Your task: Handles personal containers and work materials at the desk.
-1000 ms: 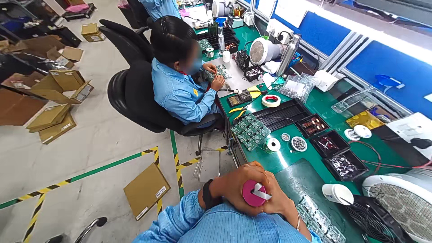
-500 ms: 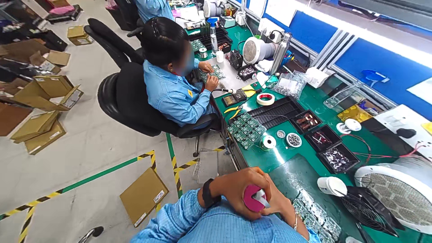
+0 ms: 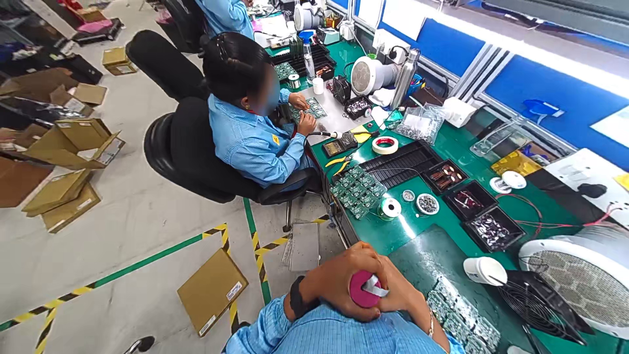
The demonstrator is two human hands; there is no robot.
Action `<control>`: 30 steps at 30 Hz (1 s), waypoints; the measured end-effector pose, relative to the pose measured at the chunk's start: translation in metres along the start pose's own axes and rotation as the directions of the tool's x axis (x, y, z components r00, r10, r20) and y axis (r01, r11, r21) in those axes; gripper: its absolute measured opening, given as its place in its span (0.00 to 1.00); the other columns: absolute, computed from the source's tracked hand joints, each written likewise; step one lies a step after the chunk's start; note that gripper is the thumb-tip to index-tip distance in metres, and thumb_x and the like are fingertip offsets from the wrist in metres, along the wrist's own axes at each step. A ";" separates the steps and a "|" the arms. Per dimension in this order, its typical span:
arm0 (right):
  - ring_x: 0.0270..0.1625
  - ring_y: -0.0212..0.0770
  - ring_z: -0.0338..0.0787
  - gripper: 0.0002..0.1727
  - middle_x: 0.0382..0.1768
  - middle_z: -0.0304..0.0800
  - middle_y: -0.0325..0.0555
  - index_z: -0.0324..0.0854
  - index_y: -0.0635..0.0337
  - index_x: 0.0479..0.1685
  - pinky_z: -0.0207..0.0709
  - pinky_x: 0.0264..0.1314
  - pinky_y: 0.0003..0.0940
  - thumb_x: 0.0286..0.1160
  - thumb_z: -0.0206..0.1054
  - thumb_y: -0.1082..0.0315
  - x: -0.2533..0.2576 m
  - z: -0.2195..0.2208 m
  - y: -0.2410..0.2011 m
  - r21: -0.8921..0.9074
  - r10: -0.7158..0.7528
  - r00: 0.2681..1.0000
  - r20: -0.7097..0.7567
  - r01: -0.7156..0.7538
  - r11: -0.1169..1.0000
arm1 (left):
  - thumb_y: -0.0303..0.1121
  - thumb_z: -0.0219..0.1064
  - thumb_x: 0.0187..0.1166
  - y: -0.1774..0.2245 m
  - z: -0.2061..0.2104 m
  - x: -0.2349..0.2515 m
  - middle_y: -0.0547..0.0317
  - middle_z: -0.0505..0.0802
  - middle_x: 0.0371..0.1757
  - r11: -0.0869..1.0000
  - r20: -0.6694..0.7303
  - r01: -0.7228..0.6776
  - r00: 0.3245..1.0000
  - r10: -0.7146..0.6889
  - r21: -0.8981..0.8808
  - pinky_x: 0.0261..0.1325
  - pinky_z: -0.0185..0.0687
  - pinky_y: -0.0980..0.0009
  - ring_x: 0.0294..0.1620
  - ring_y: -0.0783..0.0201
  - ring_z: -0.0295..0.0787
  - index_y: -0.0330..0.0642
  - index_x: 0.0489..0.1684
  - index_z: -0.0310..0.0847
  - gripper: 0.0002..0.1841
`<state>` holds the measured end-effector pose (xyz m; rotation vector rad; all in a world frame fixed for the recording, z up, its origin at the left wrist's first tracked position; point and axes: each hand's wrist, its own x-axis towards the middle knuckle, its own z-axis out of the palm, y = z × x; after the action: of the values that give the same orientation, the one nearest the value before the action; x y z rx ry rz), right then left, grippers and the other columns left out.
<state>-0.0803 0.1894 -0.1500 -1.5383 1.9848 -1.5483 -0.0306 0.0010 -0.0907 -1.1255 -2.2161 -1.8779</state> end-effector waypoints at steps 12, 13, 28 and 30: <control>0.48 0.44 0.96 0.38 0.49 0.96 0.51 0.85 0.66 0.58 0.87 0.46 0.48 0.47 0.79 0.47 -0.013 -0.008 0.001 -0.224 0.179 0.941 -0.286 -0.247 0.943 | 0.58 0.80 0.58 0.001 0.014 -0.001 0.47 0.91 0.55 0.804 -0.433 0.326 0.896 -0.097 0.496 0.67 0.79 0.55 0.61 0.54 0.87 0.37 0.52 0.84 0.34; 0.48 0.45 0.96 0.37 0.48 0.96 0.51 0.86 0.65 0.58 0.87 0.46 0.49 0.46 0.79 0.49 -0.014 -0.009 0.000 -0.241 0.179 0.938 -0.296 -0.254 0.937 | 0.59 0.80 0.58 0.001 0.016 -0.001 0.48 0.92 0.55 0.786 -0.426 0.344 0.898 -0.114 0.514 0.66 0.79 0.52 0.60 0.54 0.88 0.39 0.53 0.86 0.34; 0.56 0.51 0.94 0.34 0.54 0.95 0.53 0.86 0.66 0.58 0.86 0.57 0.51 0.50 0.79 0.53 -0.056 -0.008 0.006 -0.282 0.240 0.882 -0.406 -0.370 0.885 | 0.44 0.84 0.56 -0.010 0.060 0.011 0.43 0.92 0.56 0.809 -0.383 0.374 0.901 -0.201 0.454 0.60 0.88 0.63 0.58 0.55 0.91 0.34 0.56 0.88 0.30; 0.63 0.56 0.91 0.38 0.60 0.92 0.58 0.83 0.69 0.65 0.82 0.65 0.55 0.51 0.79 0.55 -0.056 -0.011 0.009 -0.224 0.261 0.877 -0.404 -0.371 0.901 | 0.42 0.84 0.54 -0.012 0.057 0.017 0.44 0.92 0.55 0.826 -0.389 0.353 0.903 -0.179 0.440 0.61 0.87 0.67 0.58 0.57 0.91 0.33 0.54 0.89 0.29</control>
<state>-0.0679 0.2397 -0.1759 -0.9684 2.6230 -1.5341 -0.0255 0.0591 -0.1089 -0.3881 -2.5252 -1.2858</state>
